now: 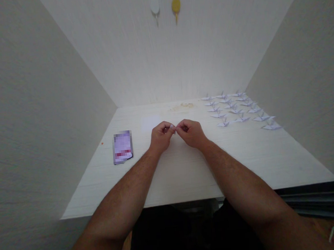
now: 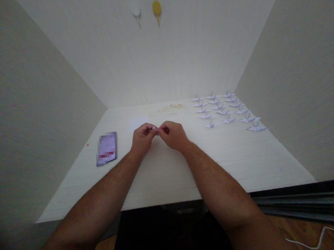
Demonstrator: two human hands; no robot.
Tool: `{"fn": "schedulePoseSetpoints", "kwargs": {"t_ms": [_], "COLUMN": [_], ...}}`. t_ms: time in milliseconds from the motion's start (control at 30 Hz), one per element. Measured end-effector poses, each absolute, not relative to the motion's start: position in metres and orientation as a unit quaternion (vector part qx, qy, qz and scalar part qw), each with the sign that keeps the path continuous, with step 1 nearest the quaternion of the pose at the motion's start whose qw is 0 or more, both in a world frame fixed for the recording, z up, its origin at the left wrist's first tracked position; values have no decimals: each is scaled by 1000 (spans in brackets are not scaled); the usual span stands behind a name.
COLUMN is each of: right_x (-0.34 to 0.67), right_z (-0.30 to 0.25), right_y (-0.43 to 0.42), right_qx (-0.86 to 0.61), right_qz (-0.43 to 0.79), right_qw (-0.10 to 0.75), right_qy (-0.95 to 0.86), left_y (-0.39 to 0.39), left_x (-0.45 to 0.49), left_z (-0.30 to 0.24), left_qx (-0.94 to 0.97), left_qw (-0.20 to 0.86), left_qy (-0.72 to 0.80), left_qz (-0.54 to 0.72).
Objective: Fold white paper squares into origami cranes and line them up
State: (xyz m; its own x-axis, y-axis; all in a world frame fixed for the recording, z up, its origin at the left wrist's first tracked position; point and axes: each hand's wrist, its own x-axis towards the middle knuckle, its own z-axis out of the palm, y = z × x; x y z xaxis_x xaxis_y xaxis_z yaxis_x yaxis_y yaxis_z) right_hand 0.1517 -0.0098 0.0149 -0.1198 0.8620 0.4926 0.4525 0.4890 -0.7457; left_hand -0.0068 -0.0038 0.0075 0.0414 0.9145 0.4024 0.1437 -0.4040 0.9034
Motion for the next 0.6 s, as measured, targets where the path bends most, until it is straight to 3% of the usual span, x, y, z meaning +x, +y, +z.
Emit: {"fn": "schedulePoseSetpoints", "kwargs": {"t_ms": [600], "right_x": [150], "right_z": [15], "right_y": [-9], "right_qx": [-468], "right_qz": [267], "right_qw": [499], "right_qy": [-679], "left_y": [-4], "left_x": [-8], "left_z": [7], "left_qx": [612], "left_qw": [413], "left_qy": [417], "left_qz": [530]}}
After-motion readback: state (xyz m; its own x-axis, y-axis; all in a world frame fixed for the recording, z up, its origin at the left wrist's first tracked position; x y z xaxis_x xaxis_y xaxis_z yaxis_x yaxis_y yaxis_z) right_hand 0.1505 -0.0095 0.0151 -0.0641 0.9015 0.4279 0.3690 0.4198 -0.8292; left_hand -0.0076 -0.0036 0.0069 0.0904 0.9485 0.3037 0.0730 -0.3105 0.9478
